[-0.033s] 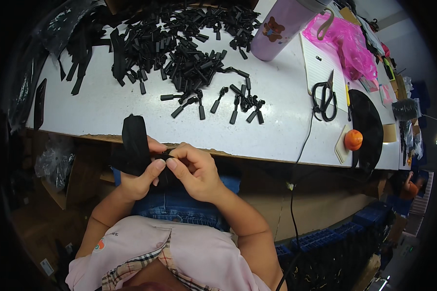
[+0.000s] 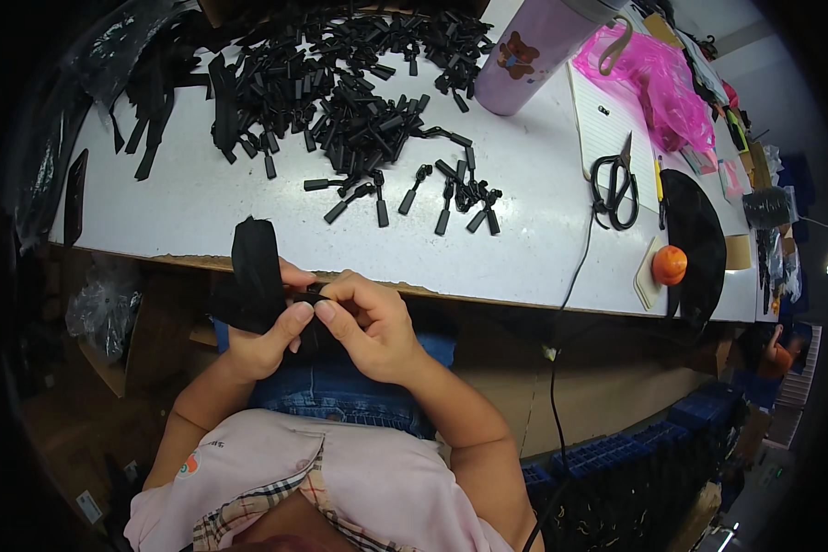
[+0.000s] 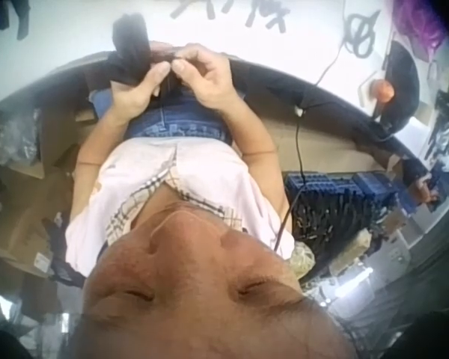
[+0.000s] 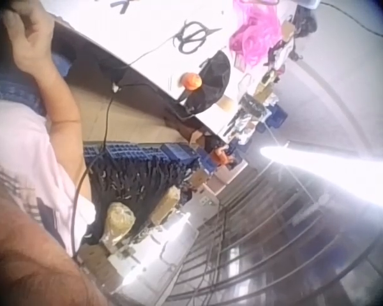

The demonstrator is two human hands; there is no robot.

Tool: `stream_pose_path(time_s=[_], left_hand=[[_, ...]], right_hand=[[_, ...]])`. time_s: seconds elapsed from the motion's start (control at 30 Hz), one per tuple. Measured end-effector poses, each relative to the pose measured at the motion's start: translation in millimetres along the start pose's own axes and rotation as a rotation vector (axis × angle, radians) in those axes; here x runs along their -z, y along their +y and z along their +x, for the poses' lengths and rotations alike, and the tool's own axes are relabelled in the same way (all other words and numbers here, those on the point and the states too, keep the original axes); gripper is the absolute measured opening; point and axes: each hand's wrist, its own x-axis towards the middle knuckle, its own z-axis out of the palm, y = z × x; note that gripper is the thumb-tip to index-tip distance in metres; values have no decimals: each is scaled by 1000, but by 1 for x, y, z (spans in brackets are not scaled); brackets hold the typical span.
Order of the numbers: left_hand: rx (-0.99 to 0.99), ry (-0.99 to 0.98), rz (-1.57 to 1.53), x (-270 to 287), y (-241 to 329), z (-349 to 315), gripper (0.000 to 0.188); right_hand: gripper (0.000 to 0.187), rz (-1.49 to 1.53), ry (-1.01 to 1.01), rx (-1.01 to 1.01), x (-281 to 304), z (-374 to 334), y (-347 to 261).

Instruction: Manually attaching small black plastic clips to black fabric strips at a workshop table.

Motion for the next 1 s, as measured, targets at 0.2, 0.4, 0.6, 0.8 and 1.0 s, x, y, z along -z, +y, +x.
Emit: stream_pose_path(time_s=[0.2, 0.4, 0.6, 0.8, 1.0], left_hand=[[-83, -65, 2, 5, -8, 0, 20], [20, -96, -100, 6, 1, 2, 16], [-42, -11, 68, 7, -7, 1, 12], [-79, 18, -30, 6, -6, 0, 10], [254, -29, -106, 20, -10, 7, 12]], right_hand=[[10, -37, -40, 28, 3, 0, 2], [9, -433, 57, 498, 3, 7, 6], [11, -473, 115, 381, -3, 8, -12], [11, -568, -218, 227, 8, 12, -16], [16, -766, 33, 473, -12, 14, -22]])
